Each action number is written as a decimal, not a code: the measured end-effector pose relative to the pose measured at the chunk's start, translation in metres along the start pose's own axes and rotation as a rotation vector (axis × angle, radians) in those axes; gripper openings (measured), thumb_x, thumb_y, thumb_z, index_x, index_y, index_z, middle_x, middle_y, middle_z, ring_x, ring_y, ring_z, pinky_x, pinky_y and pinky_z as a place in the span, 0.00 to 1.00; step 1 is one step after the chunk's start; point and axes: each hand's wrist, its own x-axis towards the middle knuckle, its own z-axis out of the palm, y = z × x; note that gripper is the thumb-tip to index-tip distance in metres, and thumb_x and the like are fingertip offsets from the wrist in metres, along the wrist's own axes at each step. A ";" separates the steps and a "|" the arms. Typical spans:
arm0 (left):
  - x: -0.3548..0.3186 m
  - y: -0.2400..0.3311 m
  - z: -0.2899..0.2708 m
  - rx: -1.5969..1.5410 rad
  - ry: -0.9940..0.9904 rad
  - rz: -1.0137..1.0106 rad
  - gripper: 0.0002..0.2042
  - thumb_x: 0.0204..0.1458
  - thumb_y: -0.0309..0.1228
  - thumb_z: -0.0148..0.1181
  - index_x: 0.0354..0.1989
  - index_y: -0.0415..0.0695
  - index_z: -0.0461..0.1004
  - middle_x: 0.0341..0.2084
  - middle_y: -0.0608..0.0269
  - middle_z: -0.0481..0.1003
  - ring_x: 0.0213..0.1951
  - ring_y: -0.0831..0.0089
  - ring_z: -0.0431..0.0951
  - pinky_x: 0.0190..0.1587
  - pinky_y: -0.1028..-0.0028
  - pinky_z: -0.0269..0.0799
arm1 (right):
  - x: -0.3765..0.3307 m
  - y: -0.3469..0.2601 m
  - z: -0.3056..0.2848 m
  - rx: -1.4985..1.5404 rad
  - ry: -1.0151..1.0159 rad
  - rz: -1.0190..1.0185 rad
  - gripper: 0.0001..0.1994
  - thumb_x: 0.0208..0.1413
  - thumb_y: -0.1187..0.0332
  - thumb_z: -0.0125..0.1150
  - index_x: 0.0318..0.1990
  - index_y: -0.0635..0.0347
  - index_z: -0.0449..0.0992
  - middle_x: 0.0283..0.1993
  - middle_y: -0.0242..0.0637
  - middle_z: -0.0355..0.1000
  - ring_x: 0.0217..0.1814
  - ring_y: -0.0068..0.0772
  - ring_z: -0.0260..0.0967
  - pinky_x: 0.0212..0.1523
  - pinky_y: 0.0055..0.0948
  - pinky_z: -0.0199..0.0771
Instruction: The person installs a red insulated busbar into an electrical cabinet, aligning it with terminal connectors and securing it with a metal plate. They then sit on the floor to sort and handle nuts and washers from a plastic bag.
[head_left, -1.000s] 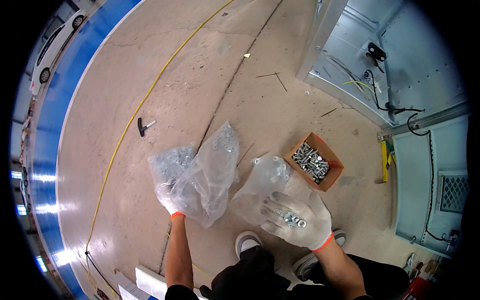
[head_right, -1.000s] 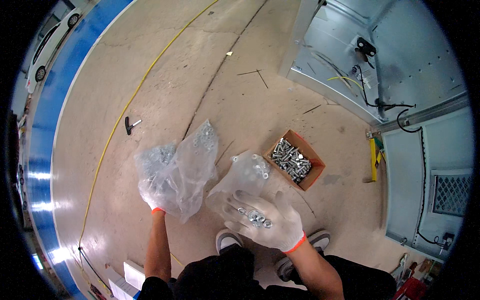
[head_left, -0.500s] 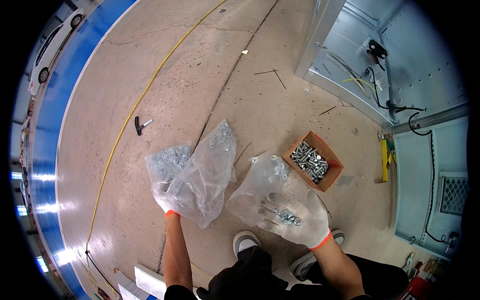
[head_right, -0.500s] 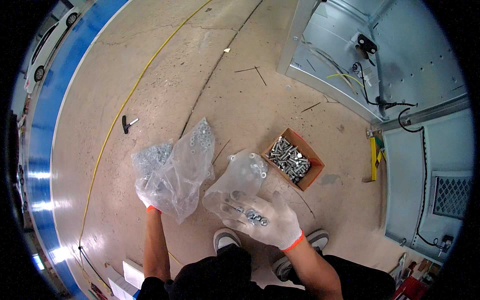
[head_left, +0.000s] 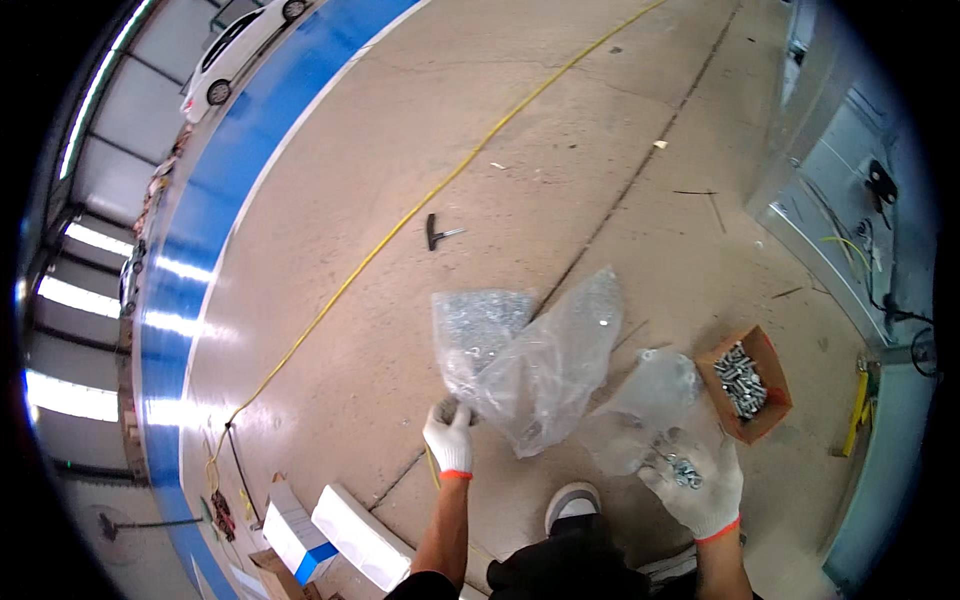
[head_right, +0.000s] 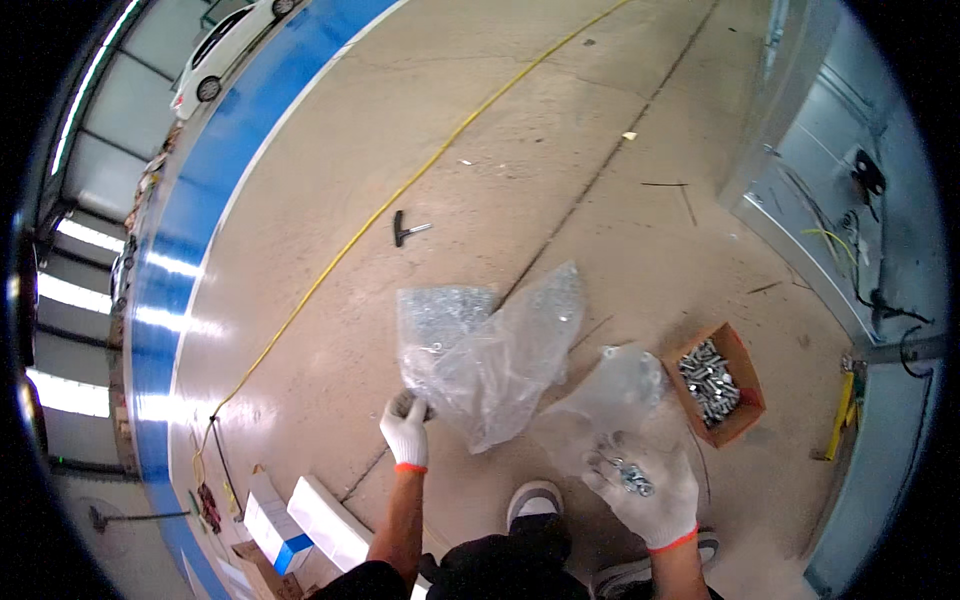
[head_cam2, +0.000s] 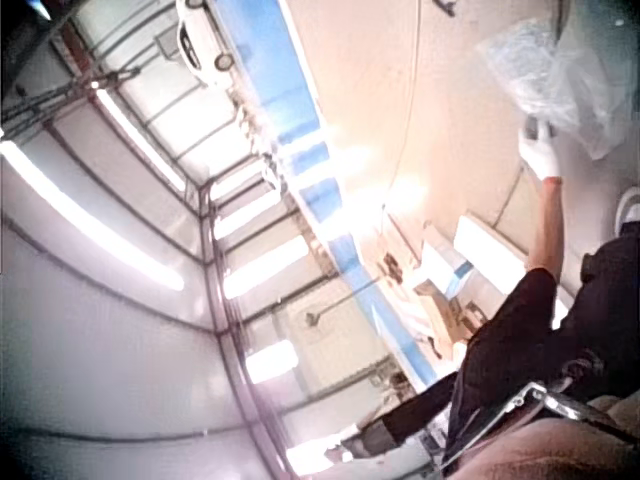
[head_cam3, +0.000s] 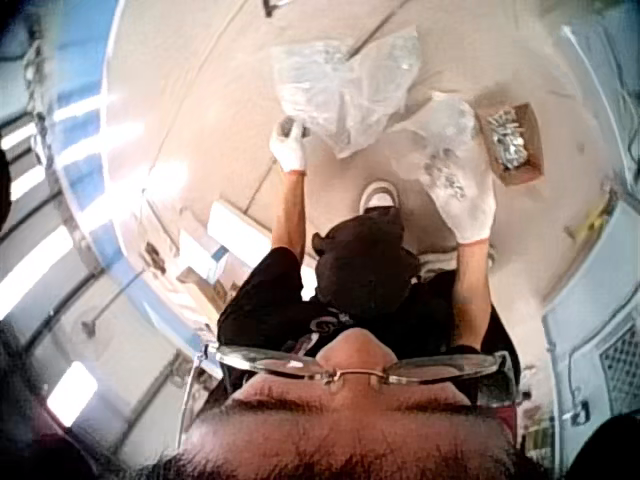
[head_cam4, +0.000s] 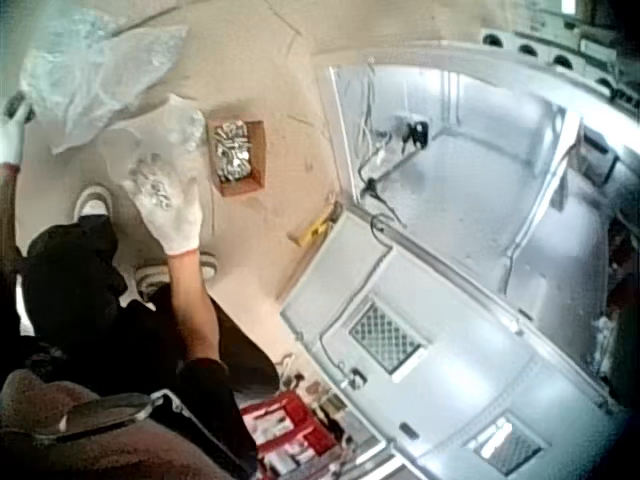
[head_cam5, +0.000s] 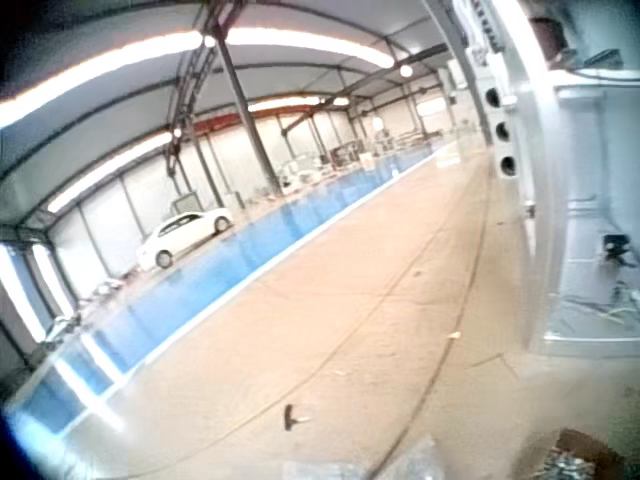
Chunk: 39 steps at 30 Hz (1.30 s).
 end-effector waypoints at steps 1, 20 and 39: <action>-0.011 0.013 -0.007 -0.012 0.007 -0.015 0.08 0.54 0.20 0.61 0.41 0.31 0.75 0.29 0.55 0.79 0.28 0.70 0.80 0.34 0.71 0.79 | 0.002 0.003 0.002 -0.058 0.025 -0.033 0.20 0.52 0.60 0.71 0.52 0.56 0.79 0.52 0.38 0.78 0.51 0.33 0.78 0.57 0.32 0.75; -0.117 0.166 0.061 0.460 -0.838 0.327 0.07 0.49 0.26 0.70 0.36 0.41 0.84 0.29 0.60 0.83 0.27 0.77 0.81 0.32 0.78 0.76 | 0.029 0.015 0.037 -1.571 -0.158 -0.861 0.21 0.51 0.63 0.70 0.54 0.51 0.79 0.57 0.34 0.74 0.63 0.38 0.67 0.62 0.35 0.71; -0.116 0.152 0.058 0.225 -0.688 0.260 0.03 0.52 0.18 0.62 0.34 0.32 0.79 0.27 0.57 0.81 0.26 0.77 0.79 0.27 0.79 0.72 | 0.026 0.023 0.017 0.659 -0.290 0.305 0.28 0.64 0.48 0.53 0.65 0.57 0.68 0.68 0.38 0.66 0.69 0.39 0.62 0.71 0.46 0.58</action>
